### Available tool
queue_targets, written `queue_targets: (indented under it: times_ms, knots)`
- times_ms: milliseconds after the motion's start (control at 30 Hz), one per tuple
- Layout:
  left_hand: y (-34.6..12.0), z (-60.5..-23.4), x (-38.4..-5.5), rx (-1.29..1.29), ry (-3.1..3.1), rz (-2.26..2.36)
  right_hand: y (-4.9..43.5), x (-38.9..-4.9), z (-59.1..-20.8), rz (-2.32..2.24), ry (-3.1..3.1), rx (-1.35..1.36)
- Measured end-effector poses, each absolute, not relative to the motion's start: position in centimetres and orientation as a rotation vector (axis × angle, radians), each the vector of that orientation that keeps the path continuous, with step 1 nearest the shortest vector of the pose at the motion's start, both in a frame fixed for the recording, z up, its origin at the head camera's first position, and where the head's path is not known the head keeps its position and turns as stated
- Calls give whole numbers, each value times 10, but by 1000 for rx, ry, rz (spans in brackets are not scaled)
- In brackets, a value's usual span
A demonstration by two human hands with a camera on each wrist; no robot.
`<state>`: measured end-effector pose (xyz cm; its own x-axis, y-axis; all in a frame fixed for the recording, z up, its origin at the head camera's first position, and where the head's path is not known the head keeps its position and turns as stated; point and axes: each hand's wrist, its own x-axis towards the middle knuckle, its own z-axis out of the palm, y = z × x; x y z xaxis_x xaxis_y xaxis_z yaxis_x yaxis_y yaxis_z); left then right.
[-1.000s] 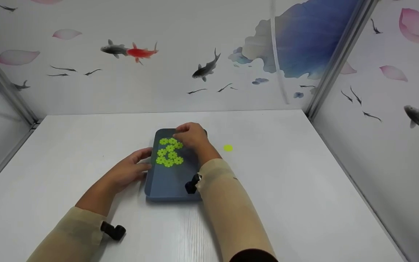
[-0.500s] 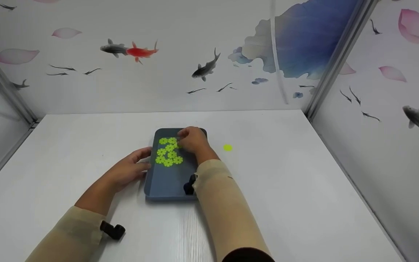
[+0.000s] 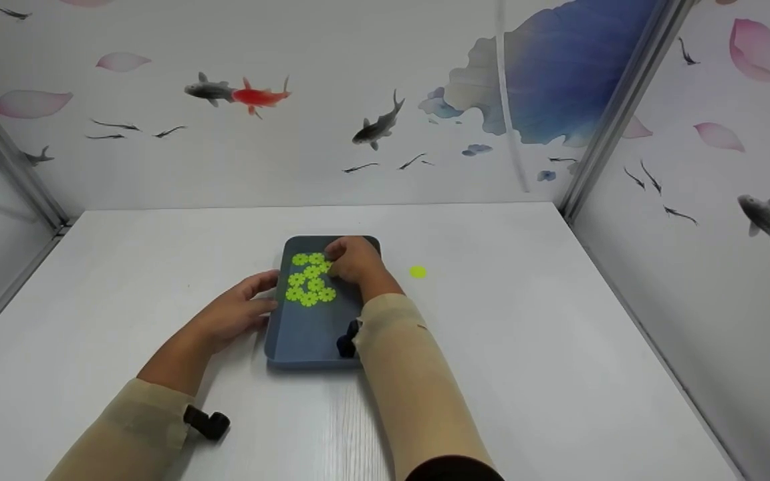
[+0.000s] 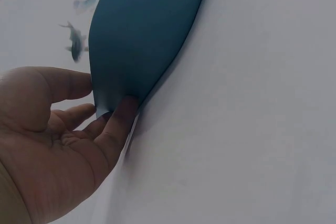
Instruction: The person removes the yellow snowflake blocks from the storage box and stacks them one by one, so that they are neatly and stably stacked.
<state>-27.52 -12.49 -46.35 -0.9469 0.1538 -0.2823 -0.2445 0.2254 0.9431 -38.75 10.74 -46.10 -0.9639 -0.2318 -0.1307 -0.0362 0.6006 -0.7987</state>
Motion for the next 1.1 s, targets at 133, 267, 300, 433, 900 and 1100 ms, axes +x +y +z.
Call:
queue_targets:
  times_ms: [133,267,300,433,900,1100]
  knots:
    - [-125,-464,-276,-89,2175,1777,107,-387,-462,-1282,2626,-263]
    - [-125,-464,-277,-101,2156,1780,107,-388,-463,-1272,2645,-303]
    - [-125,-464,-277,-104,2159,1777,107,-388,-463,-1274,2647,-300]
    - [-124,-463,-277,-103,2160,1779,107,-389,-464,-1272,2656,-299]
    - [-125,-464,-278,-84,2162,1790,109,-391,-465,-1226,2696,-233]
    - [-124,-464,-276,-88,2164,1789,109,-390,-464,-1182,2727,-233]
